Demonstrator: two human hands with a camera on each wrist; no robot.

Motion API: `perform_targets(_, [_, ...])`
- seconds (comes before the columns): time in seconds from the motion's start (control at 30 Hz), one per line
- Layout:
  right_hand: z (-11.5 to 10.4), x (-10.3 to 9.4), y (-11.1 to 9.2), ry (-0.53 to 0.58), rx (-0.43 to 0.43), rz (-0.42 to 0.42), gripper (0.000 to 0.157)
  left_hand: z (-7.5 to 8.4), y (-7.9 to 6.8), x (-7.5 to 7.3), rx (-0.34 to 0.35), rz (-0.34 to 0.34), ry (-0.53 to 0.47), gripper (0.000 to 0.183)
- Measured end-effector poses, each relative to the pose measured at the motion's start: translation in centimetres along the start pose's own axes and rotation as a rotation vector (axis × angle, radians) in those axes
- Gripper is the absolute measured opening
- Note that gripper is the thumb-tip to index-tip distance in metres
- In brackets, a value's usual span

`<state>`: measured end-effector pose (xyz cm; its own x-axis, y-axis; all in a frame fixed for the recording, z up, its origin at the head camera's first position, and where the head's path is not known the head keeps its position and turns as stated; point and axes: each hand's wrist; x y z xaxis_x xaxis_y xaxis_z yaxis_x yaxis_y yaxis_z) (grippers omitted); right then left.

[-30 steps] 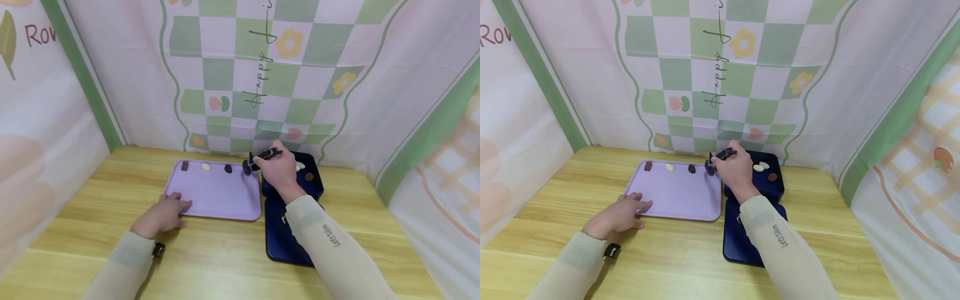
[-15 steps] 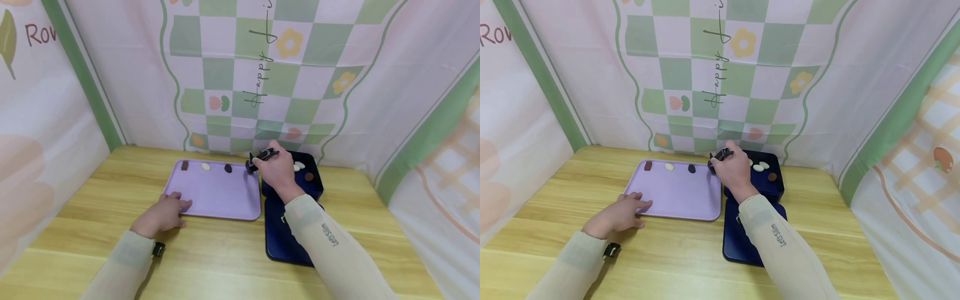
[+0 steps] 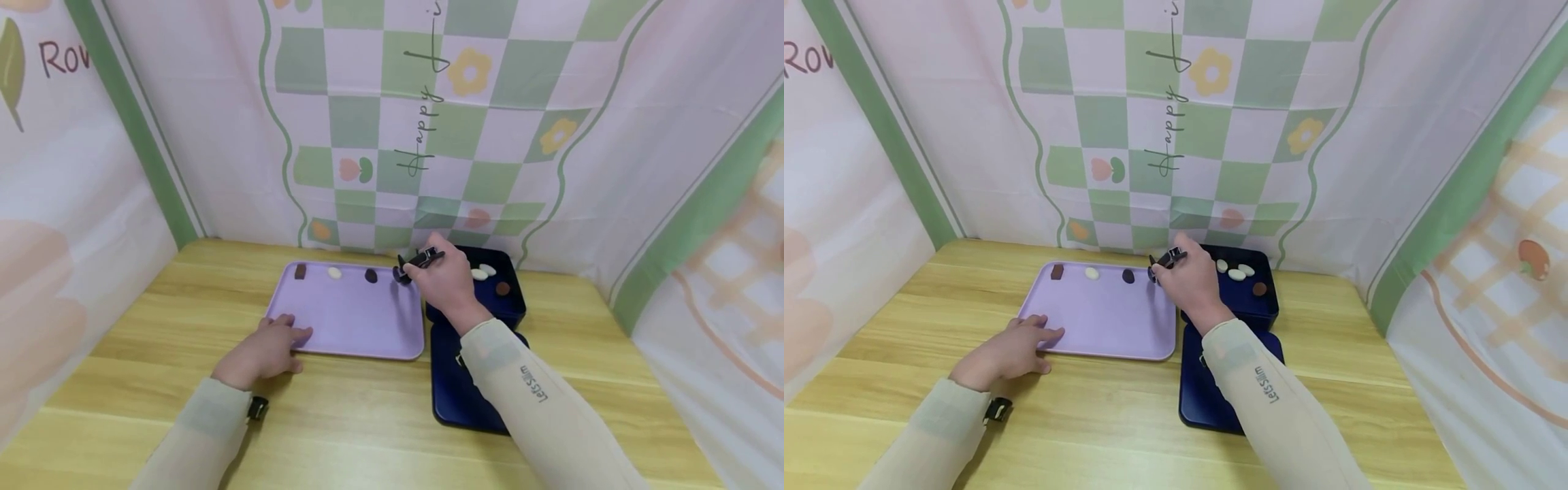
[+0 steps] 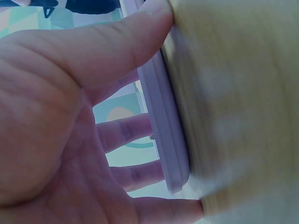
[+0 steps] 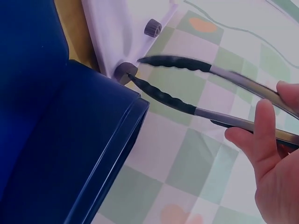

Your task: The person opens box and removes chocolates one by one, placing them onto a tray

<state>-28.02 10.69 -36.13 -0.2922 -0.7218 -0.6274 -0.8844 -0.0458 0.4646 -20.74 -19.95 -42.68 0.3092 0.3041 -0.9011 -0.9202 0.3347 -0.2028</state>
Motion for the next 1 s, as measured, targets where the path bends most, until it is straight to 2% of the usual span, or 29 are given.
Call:
perform_targets(0.2, [0.0,0.0,-0.1,0.017,-0.013,-0.014,0.038,-0.1,-0.1,0.1,0.011,0.009,0.005,0.061])
perform_targets(0.43, [0.4,-1.1,-0.1,0.014,0.005,0.029,0.033,-0.1,-0.3,0.2,0.02,0.015,-0.002,0.061])
perform_targets(0.77, [1.0,-5.8,0.3,0.092,0.149,0.076,0.039,0.2,-0.4,0.1,0.025,0.016,-0.001,0.061])
perform_targets(0.83, [1.2,-6.8,0.5,0.07,0.161,0.094,0.041,0.2,-0.4,0.1,0.023,0.015,0.002,0.061])
perform_targets(1.0, [1.1,-9.4,0.5,-0.095,0.186,0.101,0.053,0.4,-0.4,0.0,0.013,0.009,0.004,0.061])
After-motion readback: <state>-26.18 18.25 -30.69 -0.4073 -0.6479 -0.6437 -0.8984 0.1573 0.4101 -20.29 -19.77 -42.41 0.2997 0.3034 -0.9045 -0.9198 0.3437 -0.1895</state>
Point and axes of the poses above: each hand's wrist, its own y-axis towards the middle knuckle, its own x-axis out of the palm, z = x × y, and after that the axes turned 3 degrees about x, right-handed
